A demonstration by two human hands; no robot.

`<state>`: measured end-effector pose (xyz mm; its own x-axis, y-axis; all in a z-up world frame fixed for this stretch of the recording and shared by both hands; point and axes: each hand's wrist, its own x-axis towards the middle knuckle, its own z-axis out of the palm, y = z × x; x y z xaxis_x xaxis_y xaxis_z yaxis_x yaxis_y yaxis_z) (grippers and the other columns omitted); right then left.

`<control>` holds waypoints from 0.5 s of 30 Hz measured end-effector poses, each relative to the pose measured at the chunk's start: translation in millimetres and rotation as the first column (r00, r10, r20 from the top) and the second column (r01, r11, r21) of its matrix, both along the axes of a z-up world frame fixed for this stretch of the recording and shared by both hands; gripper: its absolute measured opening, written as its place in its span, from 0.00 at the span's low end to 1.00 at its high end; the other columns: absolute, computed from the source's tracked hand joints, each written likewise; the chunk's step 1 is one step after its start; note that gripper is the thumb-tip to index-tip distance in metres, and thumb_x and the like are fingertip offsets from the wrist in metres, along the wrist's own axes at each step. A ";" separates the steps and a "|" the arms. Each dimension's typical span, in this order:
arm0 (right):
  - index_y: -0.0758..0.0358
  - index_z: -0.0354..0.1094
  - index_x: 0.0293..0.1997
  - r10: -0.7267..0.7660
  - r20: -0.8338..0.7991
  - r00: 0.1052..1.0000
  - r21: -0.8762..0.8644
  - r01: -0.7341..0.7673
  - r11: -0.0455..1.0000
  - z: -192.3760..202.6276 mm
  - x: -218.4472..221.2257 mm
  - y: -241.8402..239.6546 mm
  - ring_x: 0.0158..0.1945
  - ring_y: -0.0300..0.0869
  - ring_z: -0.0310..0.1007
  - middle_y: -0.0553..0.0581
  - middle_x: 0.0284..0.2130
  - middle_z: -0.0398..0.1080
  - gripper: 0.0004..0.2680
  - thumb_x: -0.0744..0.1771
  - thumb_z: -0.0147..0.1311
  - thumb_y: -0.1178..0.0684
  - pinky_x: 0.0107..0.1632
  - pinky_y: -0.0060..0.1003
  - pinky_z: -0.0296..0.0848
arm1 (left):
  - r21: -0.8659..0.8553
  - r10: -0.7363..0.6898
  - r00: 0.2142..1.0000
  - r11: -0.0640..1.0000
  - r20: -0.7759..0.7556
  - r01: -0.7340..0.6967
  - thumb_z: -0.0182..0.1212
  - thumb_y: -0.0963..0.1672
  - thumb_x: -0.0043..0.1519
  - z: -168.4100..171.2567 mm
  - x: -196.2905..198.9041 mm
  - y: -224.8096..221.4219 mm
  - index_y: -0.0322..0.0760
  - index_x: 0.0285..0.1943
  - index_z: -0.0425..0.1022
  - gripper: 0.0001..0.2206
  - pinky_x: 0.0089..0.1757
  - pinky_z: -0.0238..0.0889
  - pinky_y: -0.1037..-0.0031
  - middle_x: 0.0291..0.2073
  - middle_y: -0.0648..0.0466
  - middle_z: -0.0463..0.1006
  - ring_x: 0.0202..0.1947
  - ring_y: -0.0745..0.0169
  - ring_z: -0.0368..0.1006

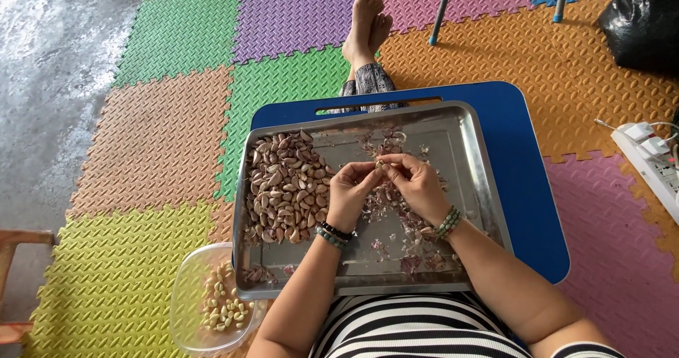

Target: Manually peeling individual garlic cloves and separating the skins into a metal tray.

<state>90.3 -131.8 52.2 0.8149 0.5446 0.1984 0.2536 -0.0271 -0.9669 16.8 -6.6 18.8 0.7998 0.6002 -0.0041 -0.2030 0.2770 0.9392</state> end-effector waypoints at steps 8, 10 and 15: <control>0.62 0.76 0.42 -0.004 -0.087 0.996 0.035 0.007 0.999 3.0 0.0 2.2 0.27 0.32 0.67 0.56 0.22 0.73 0.06 0.65 0.60 0.54 0.30 0.27 0.71 | 0.221 -0.016 1.000 0.975 -0.018 0.019 0.70 0.38 0.55 3.8 -2.8 6.1 0.23 0.44 0.76 0.11 0.38 0.75 0.71 0.33 0.41 0.81 0.36 0.62 0.78; 0.62 0.76 0.42 0.006 -0.108 0.994 0.050 0.000 0.999 7.5 0.1 2.1 0.28 0.32 0.67 0.56 0.22 0.73 0.05 0.65 0.60 0.55 0.31 0.26 0.71 | 0.215 -0.030 1.000 0.976 -0.009 0.031 0.69 0.38 0.56 4.8 -1.6 3.7 0.23 0.44 0.75 0.11 0.38 0.74 0.72 0.33 0.41 0.81 0.36 0.64 0.77; 0.65 0.75 0.42 0.028 -0.150 0.988 0.095 -0.014 0.995 4.7 2.2 1.6 0.27 0.35 0.73 0.58 0.21 0.75 0.05 0.65 0.59 0.57 0.33 0.28 0.73 | 0.132 -0.071 0.997 0.989 -0.007 0.072 0.72 0.39 0.54 -5.1 1.7 4.7 0.25 0.47 0.72 0.16 0.37 0.75 0.76 0.32 0.46 0.79 0.32 0.66 0.76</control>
<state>92.5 -130.2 56.9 0.8280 0.5467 0.1246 0.1040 0.0686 -0.9922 18.5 -1.9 13.7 0.8408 0.5368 0.0696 -0.1849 0.1640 0.9690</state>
